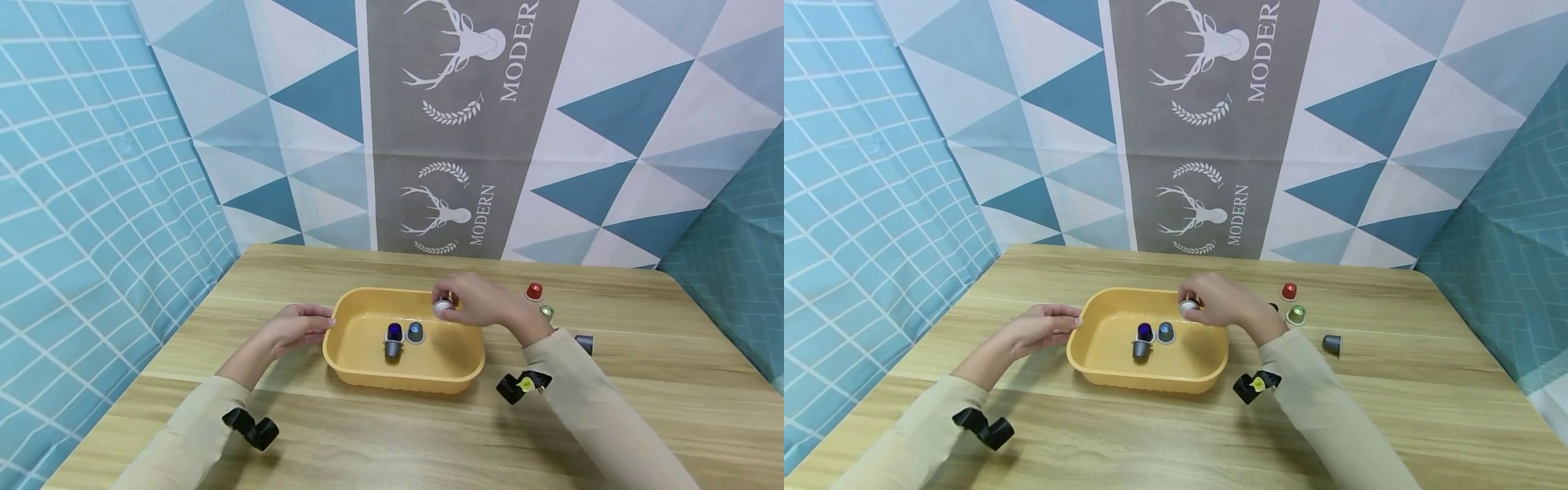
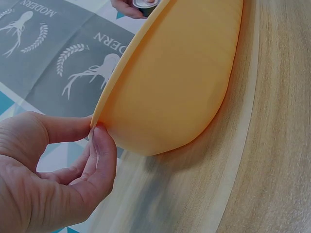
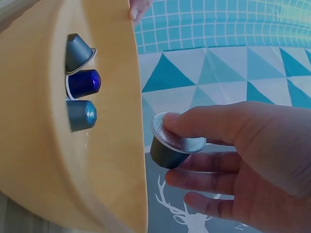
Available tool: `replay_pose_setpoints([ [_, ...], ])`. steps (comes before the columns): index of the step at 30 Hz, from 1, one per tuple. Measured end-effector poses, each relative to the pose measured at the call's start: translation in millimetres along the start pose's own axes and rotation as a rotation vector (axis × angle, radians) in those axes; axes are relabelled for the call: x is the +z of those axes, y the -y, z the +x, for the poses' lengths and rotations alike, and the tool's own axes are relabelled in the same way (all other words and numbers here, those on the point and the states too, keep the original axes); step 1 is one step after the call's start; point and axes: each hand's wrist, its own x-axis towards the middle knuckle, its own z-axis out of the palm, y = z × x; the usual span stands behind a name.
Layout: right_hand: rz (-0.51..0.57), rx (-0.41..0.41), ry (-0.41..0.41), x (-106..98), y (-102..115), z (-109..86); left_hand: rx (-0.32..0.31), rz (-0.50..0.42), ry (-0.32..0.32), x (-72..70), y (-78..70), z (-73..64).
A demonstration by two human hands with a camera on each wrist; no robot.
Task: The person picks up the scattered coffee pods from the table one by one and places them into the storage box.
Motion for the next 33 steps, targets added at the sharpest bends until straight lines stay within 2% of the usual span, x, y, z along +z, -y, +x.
replay_pose_setpoints([
  [14, 0.054, 0.003, 0.067, 4, 2, 17.6, -0.012, 0.002, -0.011, 1.1, -1.3, -0.5],
  [23, 0.1, 0.045, 0.165, 7, 3, 28.8, -0.011, -0.013, -0.013, 1.4, -2.3, -0.7],
  [33, 0.095, 0.022, 0.239, 12, 7, 39.6, -0.007, 0.008, -0.01, 1.9, -2.7, -2.9],
])
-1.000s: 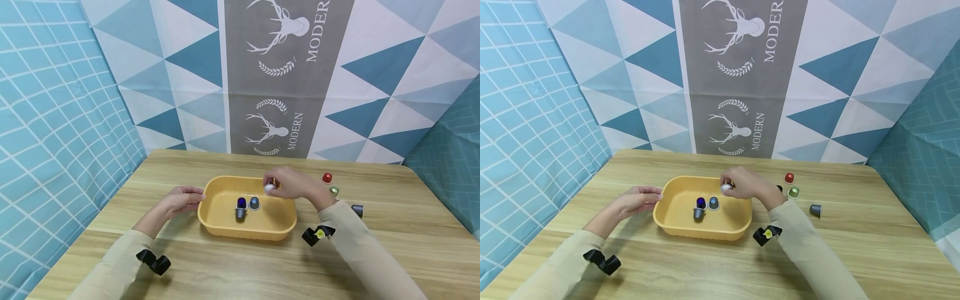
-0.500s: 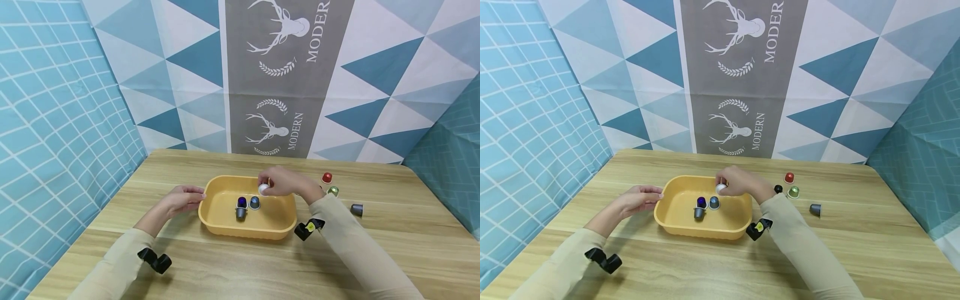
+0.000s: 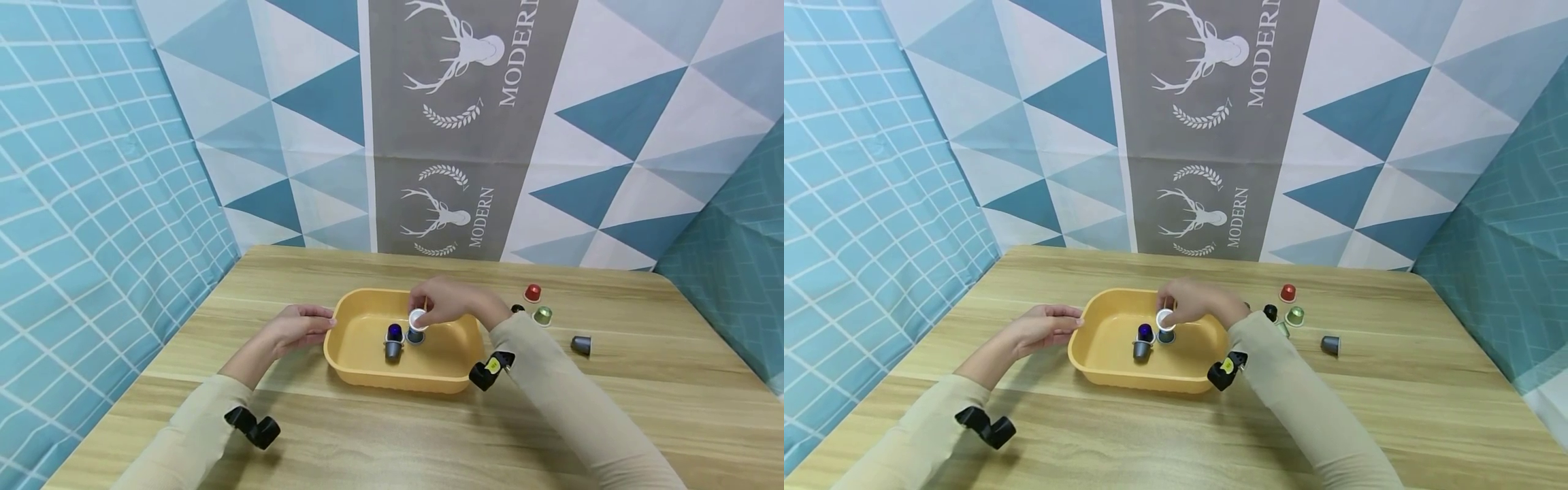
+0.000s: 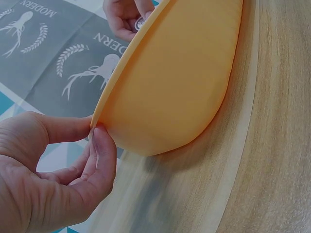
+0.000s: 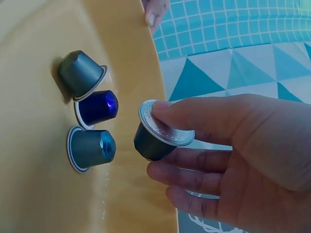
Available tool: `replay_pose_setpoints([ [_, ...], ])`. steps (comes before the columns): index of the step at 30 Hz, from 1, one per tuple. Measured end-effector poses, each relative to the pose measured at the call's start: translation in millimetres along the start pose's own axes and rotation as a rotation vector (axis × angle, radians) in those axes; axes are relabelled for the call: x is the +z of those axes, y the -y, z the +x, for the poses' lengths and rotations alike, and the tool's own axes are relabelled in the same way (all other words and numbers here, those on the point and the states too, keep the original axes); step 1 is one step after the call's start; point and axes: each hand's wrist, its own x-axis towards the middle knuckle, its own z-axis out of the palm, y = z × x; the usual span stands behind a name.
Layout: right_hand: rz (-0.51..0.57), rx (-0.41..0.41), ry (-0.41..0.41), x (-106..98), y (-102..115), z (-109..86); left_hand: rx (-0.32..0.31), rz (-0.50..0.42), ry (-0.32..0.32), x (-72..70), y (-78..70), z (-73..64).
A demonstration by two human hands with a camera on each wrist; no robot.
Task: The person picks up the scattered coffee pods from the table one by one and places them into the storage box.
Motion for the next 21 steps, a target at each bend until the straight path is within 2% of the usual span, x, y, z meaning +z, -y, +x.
replay_pose_setpoints([
  [9, -0.016, -0.006, 0.059, 4, 4, 13.6, 0.003, -0.001, 0.006, -0.9, 1.7, 1.2],
  [21, -0.029, 0.048, 0.152, 7, 11, 29.9, 0.006, -0.01, 0.014, -1.9, 2.9, 3.3],
])
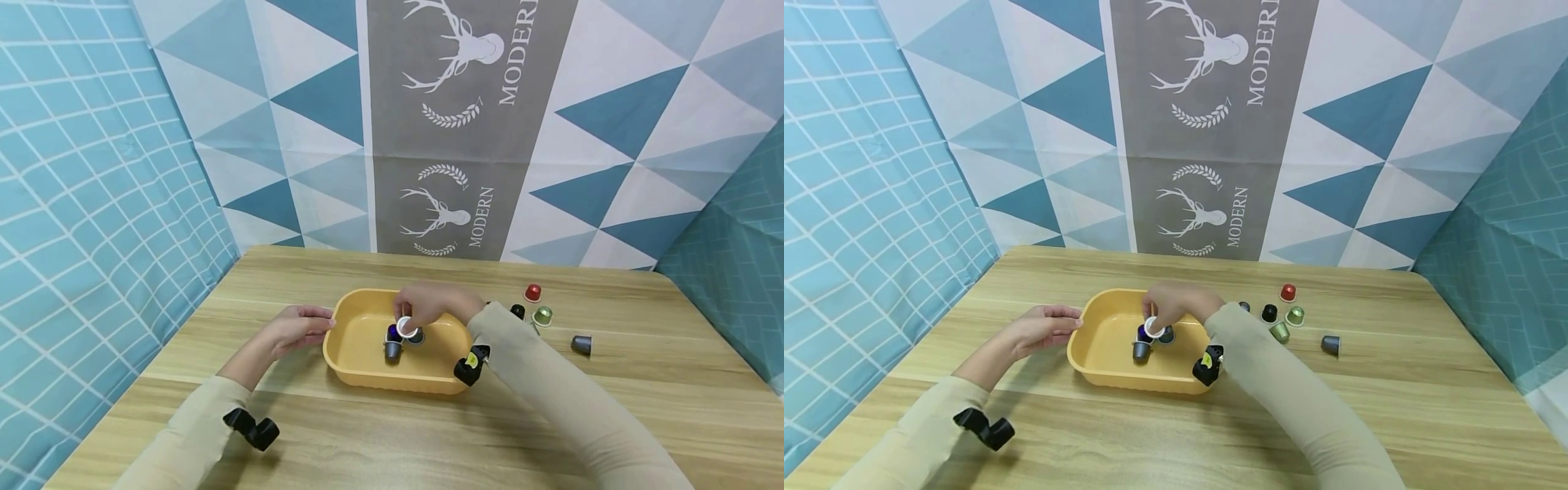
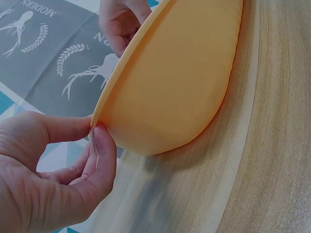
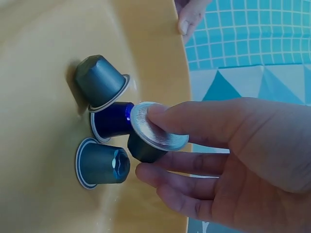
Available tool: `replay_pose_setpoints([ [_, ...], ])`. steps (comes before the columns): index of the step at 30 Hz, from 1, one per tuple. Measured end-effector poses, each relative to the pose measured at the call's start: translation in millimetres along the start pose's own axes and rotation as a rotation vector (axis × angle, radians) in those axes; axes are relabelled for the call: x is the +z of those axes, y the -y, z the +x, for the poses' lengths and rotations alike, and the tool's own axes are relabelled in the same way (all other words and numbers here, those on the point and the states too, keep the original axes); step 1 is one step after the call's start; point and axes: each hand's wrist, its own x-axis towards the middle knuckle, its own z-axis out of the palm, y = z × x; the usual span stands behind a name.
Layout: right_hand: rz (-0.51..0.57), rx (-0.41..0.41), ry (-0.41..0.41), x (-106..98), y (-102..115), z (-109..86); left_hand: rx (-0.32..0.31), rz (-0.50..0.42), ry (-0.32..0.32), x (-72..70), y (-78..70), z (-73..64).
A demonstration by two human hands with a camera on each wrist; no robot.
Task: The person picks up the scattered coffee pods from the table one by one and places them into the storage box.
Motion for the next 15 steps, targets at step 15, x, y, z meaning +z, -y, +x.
replay_pose_setpoints([
  [15, -0.046, 0.048, 0.031, 0.5, -1.0, 11.1, 0.002, 0.021, -0.001, 0.7, -0.2, -1.3],
])
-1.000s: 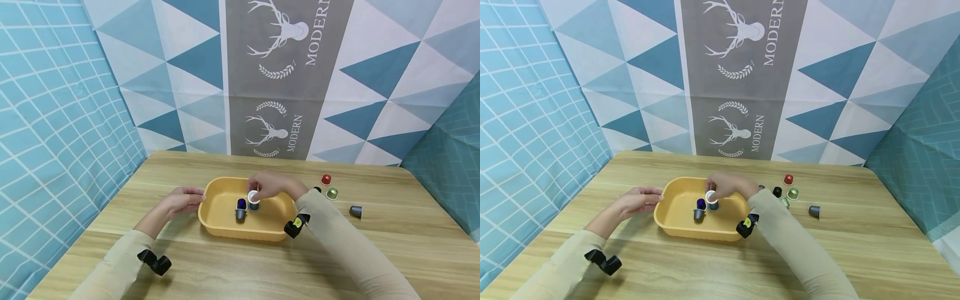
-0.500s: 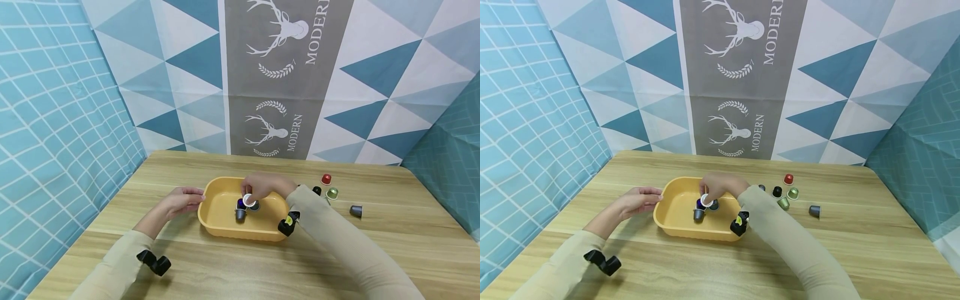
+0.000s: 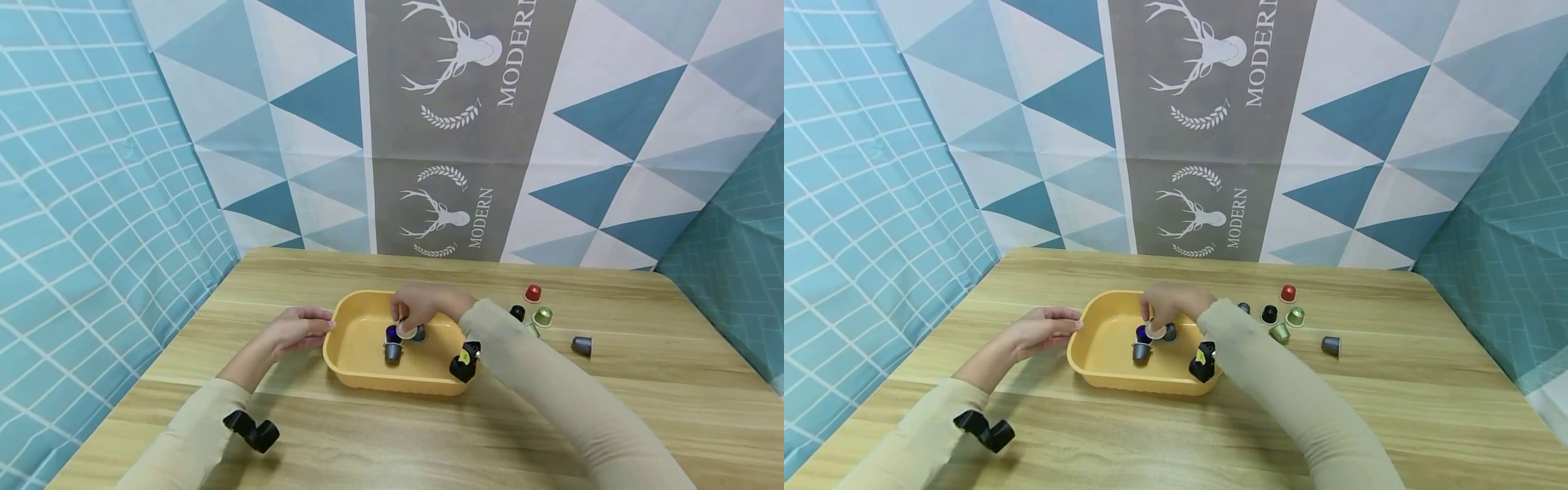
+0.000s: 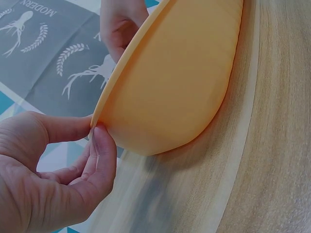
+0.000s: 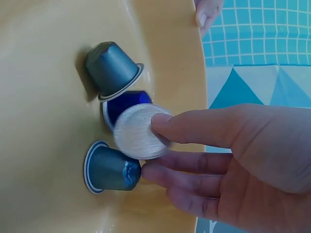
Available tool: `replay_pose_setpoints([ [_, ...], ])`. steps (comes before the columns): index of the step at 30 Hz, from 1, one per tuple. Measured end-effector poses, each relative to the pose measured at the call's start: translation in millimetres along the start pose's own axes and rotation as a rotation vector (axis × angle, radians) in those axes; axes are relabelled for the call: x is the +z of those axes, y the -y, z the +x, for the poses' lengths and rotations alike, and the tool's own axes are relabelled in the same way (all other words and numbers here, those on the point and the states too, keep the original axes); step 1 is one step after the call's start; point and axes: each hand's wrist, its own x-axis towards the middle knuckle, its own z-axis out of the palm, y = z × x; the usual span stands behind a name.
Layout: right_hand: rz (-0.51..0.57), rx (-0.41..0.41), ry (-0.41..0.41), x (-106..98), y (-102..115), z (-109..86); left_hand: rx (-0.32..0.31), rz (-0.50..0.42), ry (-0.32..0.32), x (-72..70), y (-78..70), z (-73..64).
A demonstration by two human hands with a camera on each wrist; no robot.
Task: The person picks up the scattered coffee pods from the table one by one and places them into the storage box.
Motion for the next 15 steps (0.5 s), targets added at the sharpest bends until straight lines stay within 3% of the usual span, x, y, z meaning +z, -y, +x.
replay_pose_setpoints([
  [15, -0.011, 0.01, 0.0, 0.9, -0.9, -0.1, -0.004, -0.027, -0.001, -1.6, 2.7, 2.7],
])
